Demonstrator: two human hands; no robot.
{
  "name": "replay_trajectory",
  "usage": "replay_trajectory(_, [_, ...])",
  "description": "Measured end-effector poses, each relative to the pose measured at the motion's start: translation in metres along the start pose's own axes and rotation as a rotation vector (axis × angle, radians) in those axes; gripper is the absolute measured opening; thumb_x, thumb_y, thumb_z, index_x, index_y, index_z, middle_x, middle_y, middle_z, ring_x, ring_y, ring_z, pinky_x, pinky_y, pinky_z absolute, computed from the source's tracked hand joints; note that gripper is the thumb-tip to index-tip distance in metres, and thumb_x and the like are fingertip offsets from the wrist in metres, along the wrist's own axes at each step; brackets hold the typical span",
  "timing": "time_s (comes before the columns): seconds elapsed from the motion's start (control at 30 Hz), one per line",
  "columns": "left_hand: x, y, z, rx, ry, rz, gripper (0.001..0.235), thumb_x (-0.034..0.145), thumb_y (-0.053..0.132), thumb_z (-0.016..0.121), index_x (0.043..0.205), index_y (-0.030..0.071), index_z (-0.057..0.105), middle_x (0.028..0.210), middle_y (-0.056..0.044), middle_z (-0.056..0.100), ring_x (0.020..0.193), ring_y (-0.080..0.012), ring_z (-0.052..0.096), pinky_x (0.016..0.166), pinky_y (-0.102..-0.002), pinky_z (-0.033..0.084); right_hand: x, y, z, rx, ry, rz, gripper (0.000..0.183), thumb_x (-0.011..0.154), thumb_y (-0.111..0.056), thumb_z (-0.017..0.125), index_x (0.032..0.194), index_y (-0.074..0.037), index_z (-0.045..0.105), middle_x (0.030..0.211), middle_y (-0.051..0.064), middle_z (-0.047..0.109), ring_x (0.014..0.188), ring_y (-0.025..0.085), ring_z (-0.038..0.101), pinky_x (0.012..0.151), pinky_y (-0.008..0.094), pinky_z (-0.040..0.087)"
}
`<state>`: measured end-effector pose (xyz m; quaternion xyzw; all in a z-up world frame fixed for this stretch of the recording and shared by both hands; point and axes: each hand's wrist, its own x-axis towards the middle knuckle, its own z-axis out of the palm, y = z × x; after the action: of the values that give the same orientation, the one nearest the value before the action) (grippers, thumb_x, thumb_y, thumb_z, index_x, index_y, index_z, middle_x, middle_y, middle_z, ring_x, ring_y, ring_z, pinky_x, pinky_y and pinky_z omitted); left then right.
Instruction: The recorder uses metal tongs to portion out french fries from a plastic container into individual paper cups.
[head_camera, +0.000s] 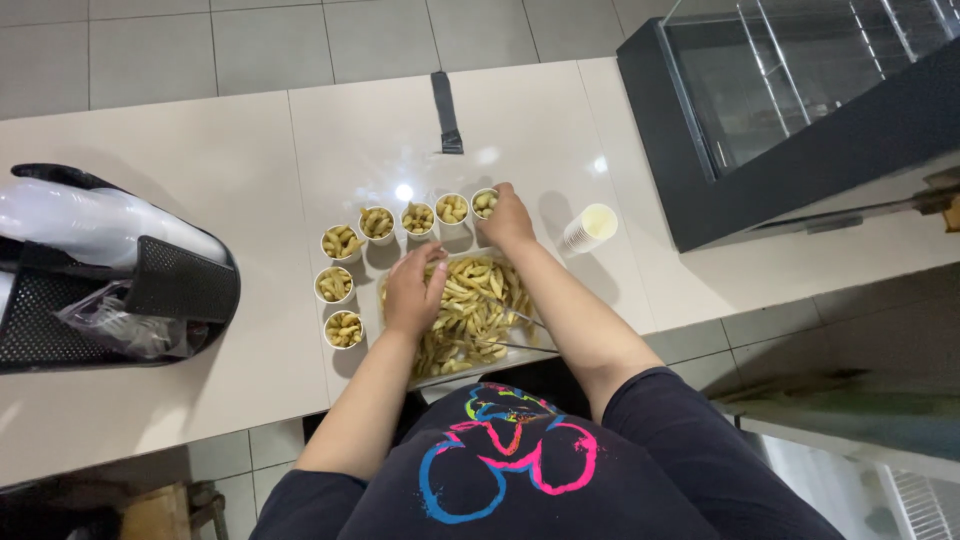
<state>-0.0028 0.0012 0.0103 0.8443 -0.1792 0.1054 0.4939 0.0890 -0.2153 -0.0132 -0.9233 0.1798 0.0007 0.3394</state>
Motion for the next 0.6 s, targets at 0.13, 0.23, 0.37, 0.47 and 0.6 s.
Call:
replay_trajectory(0.13, [0.0, -0.002, 0.001, -0.007, -0.004, -0.023, 0.034, 0.097, 0.023, 0.06, 0.126, 0.008, 0.064, 0.113, -0.009, 0.076, 0.113, -0.0359, 0.065, 0.102, -0.047, 0.045, -0.006, 0.001, -0.002, 0.028, 0.027, -0.028, 0.077, 0.067, -0.014, 0.088, 0.133, -0.005, 0.051, 0.127, 0.02, 0.064, 0.121, 0.037, 0.062, 0.1, 0.042, 0.051])
replay_trajectory(0.23, [-0.002, -0.004, 0.002, -0.013, 0.008, 0.004, 0.032, 0.098, 0.023, 0.06, 0.125, 0.008, 0.064, 0.112, -0.01, 0.075, 0.11, -0.0351, 0.067, 0.102, -0.046, 0.046, -0.012, 0.006, -0.003, 0.092, 0.091, -0.118, 0.084, 0.065, -0.014, 0.09, 0.137, -0.004, 0.048, 0.133, 0.021, 0.057, 0.125, 0.038, 0.056, 0.103, 0.042, 0.048])
replay_trajectory(0.37, [-0.001, 0.0, 0.0, -0.033, 0.031, 0.034, 0.028, 0.098, 0.022, 0.061, 0.122, 0.008, 0.066, 0.111, -0.01, 0.075, 0.11, -0.0347, 0.067, 0.101, -0.045, 0.048, -0.029, 0.003, -0.019, 0.172, 0.207, -0.288, 0.089, 0.066, -0.013, 0.091, 0.141, -0.002, 0.044, 0.138, 0.024, 0.051, 0.129, 0.041, 0.051, 0.106, 0.043, 0.046])
replay_trajectory(0.47, [-0.004, -0.002, 0.002, -0.025, 0.039, 0.053, 0.025, 0.099, 0.022, 0.061, 0.119, 0.008, 0.068, 0.112, -0.011, 0.074, 0.111, -0.0355, 0.067, 0.1, -0.045, 0.048, -0.067, -0.007, -0.051, 0.204, 0.234, -0.366, 0.083, 0.071, -0.012, 0.088, 0.141, -0.002, 0.045, 0.14, 0.023, 0.051, 0.13, 0.04, 0.052, 0.107, 0.043, 0.047])
replay_trajectory(0.6, [-0.006, -0.015, 0.01, 0.012, 0.027, 0.163, 0.021, 0.102, 0.019, 0.061, 0.117, 0.006, 0.068, 0.117, -0.013, 0.073, 0.114, -0.036, 0.066, 0.113, -0.05, 0.042, -0.122, -0.012, -0.096, 0.255, 0.272, -0.385, 0.067, 0.083, -0.012, 0.082, 0.141, -0.005, 0.051, 0.143, 0.018, 0.054, 0.131, 0.037, 0.055, 0.106, 0.041, 0.05])
